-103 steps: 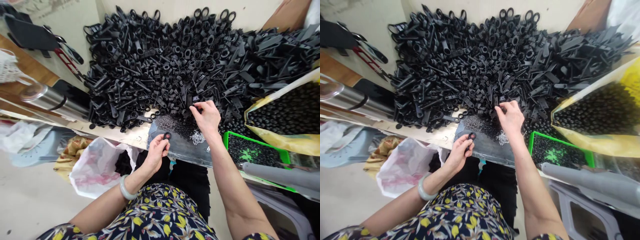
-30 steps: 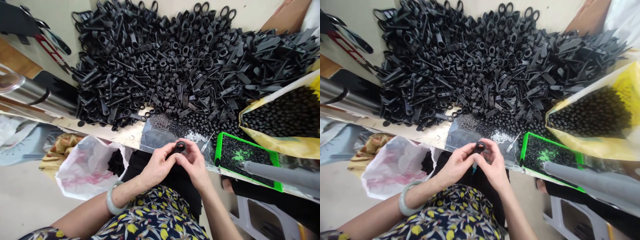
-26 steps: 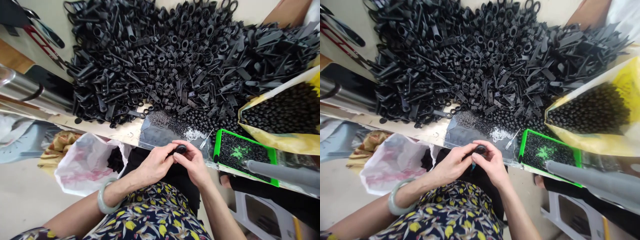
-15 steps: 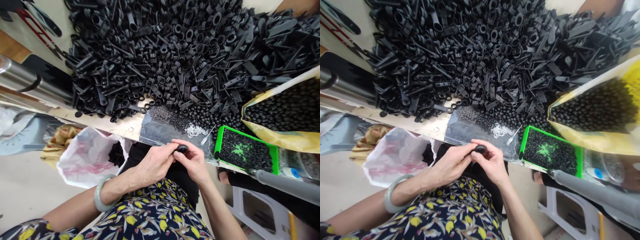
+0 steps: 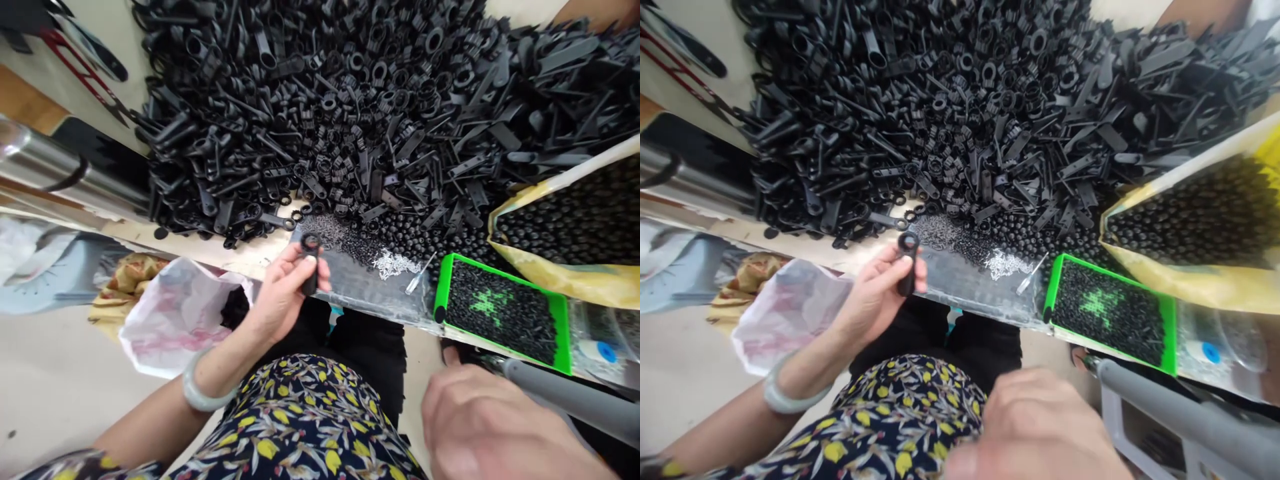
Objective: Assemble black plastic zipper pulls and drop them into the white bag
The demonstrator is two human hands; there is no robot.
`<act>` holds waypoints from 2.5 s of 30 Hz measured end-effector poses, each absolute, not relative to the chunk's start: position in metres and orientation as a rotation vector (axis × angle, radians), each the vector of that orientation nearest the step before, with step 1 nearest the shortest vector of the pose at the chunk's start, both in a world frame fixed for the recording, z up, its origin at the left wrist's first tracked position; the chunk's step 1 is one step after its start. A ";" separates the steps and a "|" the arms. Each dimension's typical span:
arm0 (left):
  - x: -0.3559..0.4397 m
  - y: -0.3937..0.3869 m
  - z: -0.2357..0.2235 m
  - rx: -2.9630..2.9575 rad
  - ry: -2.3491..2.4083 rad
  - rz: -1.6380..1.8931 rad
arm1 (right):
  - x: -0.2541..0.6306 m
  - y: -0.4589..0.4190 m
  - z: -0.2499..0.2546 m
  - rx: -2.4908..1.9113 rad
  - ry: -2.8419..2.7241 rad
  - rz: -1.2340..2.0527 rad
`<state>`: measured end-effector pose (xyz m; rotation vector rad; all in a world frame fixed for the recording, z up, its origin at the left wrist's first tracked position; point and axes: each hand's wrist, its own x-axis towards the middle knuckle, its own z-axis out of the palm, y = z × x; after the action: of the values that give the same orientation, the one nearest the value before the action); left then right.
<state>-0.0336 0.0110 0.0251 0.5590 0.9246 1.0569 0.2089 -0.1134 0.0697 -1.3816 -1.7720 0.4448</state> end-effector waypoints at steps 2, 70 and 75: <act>-0.024 0.007 0.025 0.553 0.868 1.012 | 0.207 -0.111 0.073 -1.362 -1.820 0.553; 0.013 0.046 -0.002 1.384 1.134 0.802 | 0.198 -0.018 -0.029 -1.419 -1.592 0.593; 0.000 0.003 -0.009 0.810 0.974 0.615 | 0.181 -0.034 -0.029 -1.264 -1.770 0.515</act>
<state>0.0004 0.0030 -0.0087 0.8095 0.9738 0.6154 0.1813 -0.0342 -0.0294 -1.2637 -1.7700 0.5155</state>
